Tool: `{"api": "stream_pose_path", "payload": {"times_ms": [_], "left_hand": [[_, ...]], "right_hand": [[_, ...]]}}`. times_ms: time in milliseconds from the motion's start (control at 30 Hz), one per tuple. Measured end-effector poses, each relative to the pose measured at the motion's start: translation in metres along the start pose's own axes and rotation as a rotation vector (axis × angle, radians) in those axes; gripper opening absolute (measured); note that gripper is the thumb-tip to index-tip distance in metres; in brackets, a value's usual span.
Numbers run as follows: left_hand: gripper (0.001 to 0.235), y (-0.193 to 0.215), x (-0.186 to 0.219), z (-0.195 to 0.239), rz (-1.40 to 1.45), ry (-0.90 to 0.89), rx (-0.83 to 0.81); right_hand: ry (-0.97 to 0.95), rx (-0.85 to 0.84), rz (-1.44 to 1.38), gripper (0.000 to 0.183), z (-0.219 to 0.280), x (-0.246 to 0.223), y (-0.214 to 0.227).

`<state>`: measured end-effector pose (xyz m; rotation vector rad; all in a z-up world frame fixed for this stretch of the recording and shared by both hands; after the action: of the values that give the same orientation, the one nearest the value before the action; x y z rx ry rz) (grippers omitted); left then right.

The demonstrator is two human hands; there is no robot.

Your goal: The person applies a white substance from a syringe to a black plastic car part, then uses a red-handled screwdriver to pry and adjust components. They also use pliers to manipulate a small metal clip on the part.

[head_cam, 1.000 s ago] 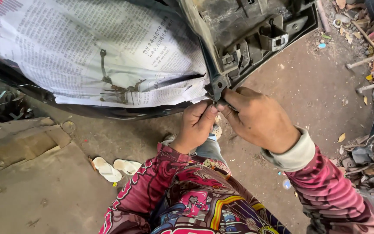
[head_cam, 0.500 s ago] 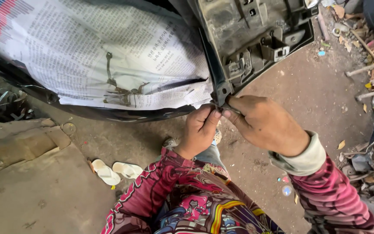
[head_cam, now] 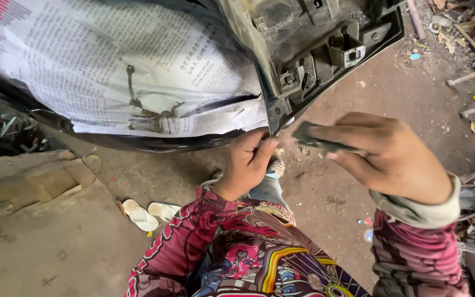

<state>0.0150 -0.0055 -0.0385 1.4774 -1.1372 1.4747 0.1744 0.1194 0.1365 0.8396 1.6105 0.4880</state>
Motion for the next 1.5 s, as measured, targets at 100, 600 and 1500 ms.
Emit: {"api": "stream_pose_path", "payload": {"times_ms": [100,600,1500], "left_hand": [[0.020,0.002,0.000,0.001,-0.047,0.004,0.088],[0.050,-0.012,-0.023,0.007,0.480,0.344,-0.187],[0.030,-0.026,-0.029,0.011,0.533,0.393,-0.132]], "right_hand": [[-0.224,0.002,0.079,0.042,0.014,-0.003,0.002],[-0.169,-0.035,0.155,0.063,-0.002,0.005,-0.028],[-0.409,-0.024,0.545,0.020,-0.036,0.001,-0.070]]}}
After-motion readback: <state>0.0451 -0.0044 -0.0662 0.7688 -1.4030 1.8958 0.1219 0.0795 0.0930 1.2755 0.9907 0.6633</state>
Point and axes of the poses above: each hand's wrist, its own z-axis away from the middle knuckle, its own y-axis out of the back of the hand, x = y × z, the point moved 1 cm from there along -z, towards the middle knuckle, and after that the axes turned 12 degrees about y, right-handed, at the moved point
